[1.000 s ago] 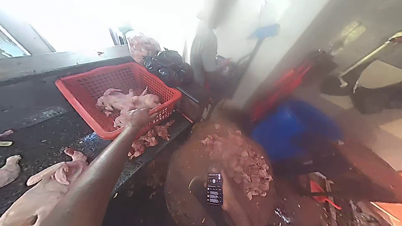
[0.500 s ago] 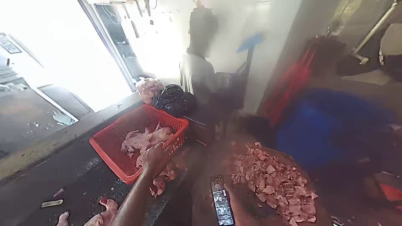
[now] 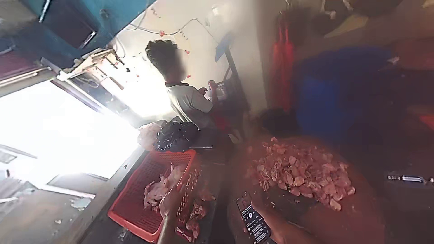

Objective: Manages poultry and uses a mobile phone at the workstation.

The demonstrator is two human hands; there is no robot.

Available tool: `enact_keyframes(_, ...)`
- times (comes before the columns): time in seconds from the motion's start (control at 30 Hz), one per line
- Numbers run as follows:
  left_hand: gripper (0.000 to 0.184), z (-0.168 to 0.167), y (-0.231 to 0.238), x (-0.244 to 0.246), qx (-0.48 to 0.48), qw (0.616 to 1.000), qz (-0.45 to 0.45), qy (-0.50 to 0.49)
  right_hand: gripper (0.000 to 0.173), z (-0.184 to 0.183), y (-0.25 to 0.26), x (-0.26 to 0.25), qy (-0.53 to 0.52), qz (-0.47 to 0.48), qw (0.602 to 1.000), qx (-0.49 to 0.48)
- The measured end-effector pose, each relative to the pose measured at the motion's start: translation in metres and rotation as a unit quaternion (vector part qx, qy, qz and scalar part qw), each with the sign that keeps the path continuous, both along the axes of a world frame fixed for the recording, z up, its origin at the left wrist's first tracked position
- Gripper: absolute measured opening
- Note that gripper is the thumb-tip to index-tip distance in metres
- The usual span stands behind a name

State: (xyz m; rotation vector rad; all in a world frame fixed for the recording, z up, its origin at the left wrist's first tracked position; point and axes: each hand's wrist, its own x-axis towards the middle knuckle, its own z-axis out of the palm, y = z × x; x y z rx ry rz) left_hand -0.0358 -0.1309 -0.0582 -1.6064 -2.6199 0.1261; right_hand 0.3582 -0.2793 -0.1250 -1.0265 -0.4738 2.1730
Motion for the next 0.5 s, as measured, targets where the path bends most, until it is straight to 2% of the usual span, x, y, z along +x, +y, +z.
enact_keyframes(0.13, 0.076, 0.001, -0.007, 0.002, -0.007, 1.0, -0.005, 0.014, 0.068, -0.007, -0.011, -0.004, -0.027, 0.059, 0.998, 0.001)
enact_keyframes(0.2, 0.075, 0.002, -0.006, 0.007, -0.016, 1.0, 0.005, 0.007, 0.066, -0.011, -0.005, -0.005, -0.04, 0.048, 0.998, 0.013)
enact_keyframes(0.3, 0.075, 0.005, -0.004, 0.006, -0.017, 1.0, 0.01, 0.008, 0.06, 0.003, 0.019, -0.011, -0.068, 0.031, 0.997, 0.033)
enact_keyframes(0.37, 0.075, 0.005, -0.004, 0.003, -0.01, 1.0, 0.003, 0.005, 0.062, 0.019, 0.045, -0.02, -0.067, 0.027, 0.996, 0.058)
enact_keyframes(0.5, 0.073, 0.003, -0.003, 0.004, -0.017, 1.0, 0.002, -0.001, 0.063, 0.085, 0.123, -0.042, -0.063, 0.036, 0.981, 0.181)
